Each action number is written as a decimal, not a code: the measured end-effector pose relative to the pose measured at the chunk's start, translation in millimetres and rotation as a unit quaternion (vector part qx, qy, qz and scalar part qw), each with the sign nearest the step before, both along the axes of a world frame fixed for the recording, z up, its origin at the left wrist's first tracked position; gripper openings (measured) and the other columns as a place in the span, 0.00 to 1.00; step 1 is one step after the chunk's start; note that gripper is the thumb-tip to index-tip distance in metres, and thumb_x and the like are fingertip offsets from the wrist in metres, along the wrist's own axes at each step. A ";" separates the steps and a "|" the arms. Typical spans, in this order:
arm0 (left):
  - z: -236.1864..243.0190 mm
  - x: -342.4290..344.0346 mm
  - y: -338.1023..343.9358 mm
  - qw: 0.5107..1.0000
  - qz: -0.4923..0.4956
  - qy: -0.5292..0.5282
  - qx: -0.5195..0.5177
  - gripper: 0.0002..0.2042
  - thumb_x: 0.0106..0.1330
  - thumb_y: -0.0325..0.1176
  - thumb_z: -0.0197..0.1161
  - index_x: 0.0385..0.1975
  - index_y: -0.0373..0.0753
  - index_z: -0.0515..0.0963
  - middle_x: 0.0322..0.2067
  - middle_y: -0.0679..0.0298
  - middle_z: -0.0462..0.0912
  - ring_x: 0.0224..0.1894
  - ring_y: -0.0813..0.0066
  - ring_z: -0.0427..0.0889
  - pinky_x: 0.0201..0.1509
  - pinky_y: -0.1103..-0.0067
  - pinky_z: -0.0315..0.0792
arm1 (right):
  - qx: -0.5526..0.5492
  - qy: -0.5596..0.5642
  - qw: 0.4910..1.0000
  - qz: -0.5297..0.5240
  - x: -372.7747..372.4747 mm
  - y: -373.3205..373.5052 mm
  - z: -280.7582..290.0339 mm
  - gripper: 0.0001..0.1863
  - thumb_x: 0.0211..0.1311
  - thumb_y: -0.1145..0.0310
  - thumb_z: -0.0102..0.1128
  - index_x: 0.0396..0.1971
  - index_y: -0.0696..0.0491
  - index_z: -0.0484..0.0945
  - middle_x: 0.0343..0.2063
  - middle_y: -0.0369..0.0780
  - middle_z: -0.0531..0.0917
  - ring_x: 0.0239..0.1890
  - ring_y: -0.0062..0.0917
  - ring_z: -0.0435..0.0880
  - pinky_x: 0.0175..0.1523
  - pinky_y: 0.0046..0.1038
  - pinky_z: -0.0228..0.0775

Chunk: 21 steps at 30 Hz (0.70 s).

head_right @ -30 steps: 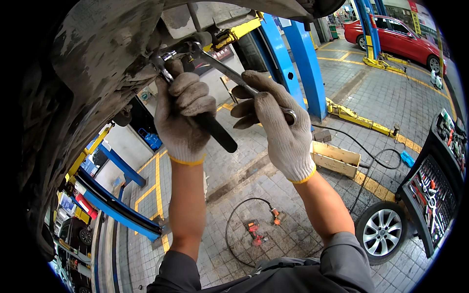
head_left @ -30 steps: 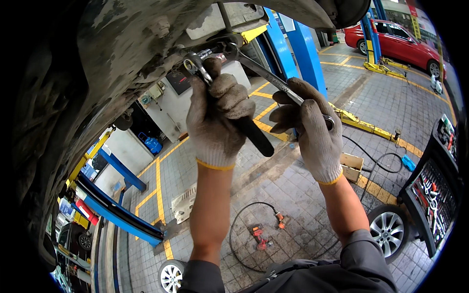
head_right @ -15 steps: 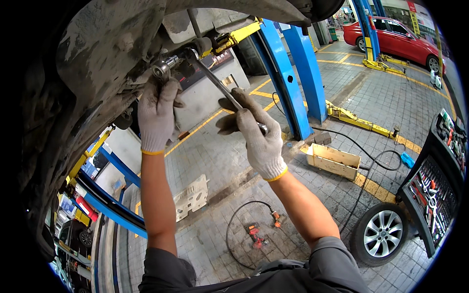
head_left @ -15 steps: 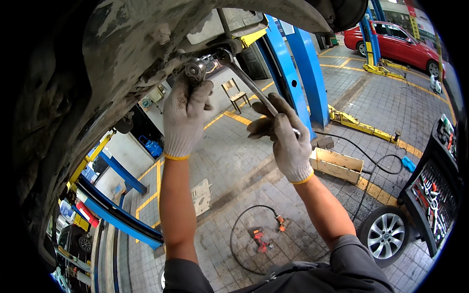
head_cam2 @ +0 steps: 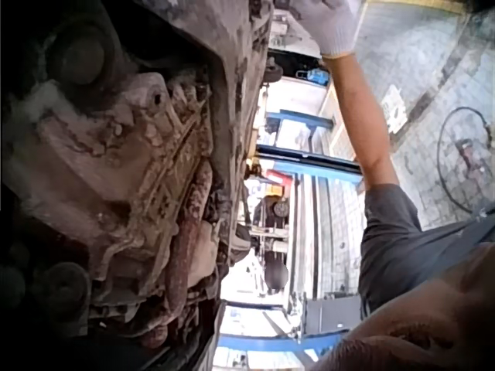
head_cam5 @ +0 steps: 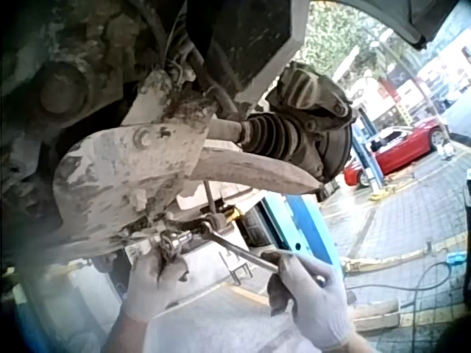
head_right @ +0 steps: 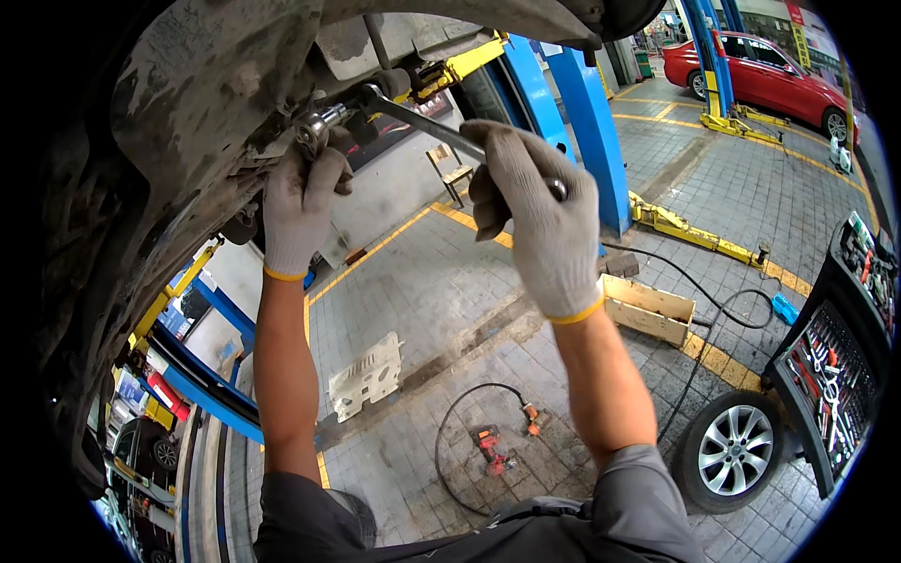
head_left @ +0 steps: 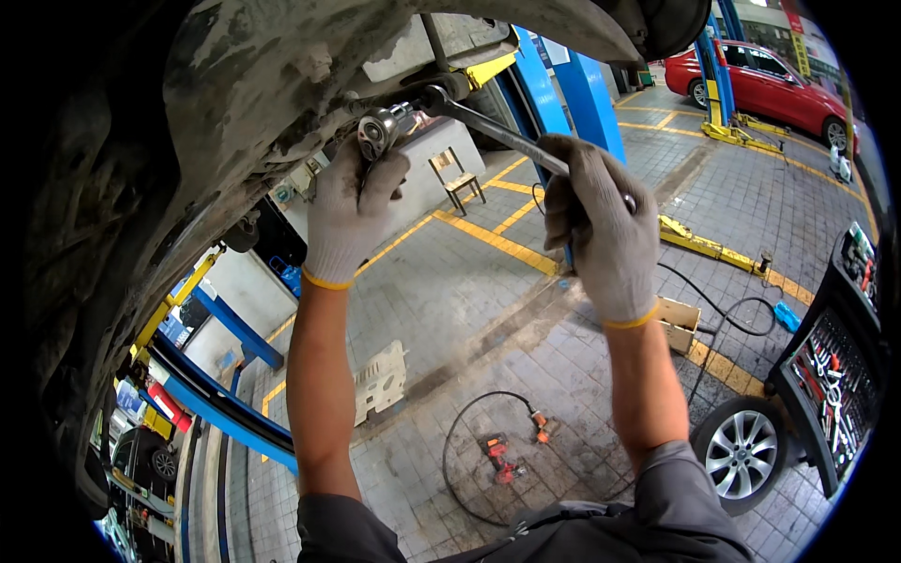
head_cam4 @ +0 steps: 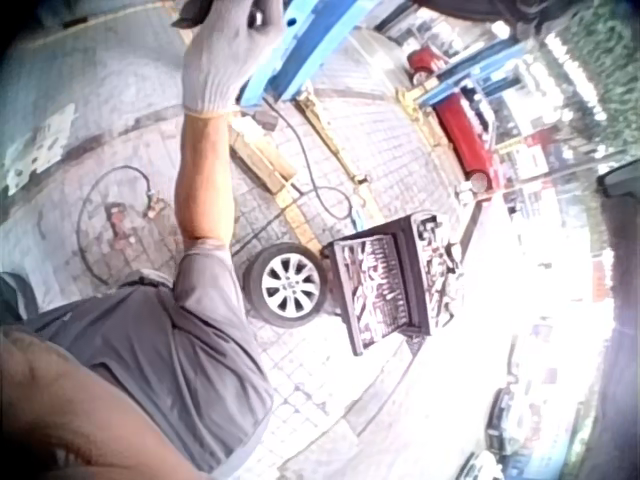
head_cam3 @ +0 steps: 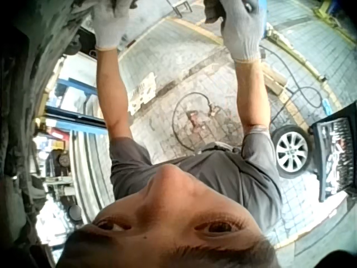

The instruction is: The person selects a socket and ratchet from a tool cart and proceeds to work underneath a raised vehicle. They use the ratchet to loosen and remove bolts from the car's undercarriage, specifically targeting the suspension or exhaust components. The person then uses a wrench to further adjust parts before removing a bolt and placing it in a cardboard box.

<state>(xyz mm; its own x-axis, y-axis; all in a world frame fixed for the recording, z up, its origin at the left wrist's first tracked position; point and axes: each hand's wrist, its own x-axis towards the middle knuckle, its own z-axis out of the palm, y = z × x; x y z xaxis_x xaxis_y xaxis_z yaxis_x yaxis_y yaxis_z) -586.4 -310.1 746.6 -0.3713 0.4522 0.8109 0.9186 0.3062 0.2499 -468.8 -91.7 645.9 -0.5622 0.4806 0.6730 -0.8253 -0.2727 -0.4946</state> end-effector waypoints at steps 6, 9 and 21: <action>-17.1 -35.3 -30.4 0.996 -0.057 -0.052 0.041 0.26 0.81 0.56 0.54 0.39 0.34 0.79 0.28 0.67 0.81 0.28 0.81 0.80 0.34 0.81 0.76 | 0.217 -0.095 0.963 -0.131 14.8 31.1 18.7 0.16 0.78 0.63 0.58 0.51 0.60 0.87 0.24 0.37 0.85 0.22 0.18 0.77 0.29 0.24 0.70; -33.3 -27.4 -23.2 0.982 -0.070 -0.142 0.104 0.21 0.80 0.49 0.59 0.33 0.36 0.79 0.25 0.70 0.77 0.25 0.85 0.74 0.29 0.84 0.70 | 0.379 -0.107 0.888 -0.239 27.5 36.5 33.4 0.15 0.77 0.65 0.57 0.45 0.60 0.86 0.22 0.42 0.82 0.20 0.24 0.76 0.30 0.31 0.69; -73.6 37.2 52.6 0.889 -0.121 -0.320 0.306 0.28 0.75 0.66 0.58 0.30 0.43 0.72 0.19 0.71 0.67 0.18 0.81 0.64 0.22 0.79 0.65 | 0.354 -0.062 0.877 -0.318 13.7 38.8 23.4 0.18 0.76 0.56 0.60 0.39 0.57 0.86 0.25 0.47 0.85 0.24 0.37 0.83 0.34 0.34 0.75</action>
<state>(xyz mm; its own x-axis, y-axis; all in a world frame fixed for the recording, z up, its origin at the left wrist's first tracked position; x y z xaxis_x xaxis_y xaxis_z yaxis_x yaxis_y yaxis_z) -549.3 -257.5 673.0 -0.7968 0.1284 0.5905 0.5493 -0.2535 0.7963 -455.1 -52.9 669.3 -0.4220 0.2091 0.8822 -0.6273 0.6352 -0.4506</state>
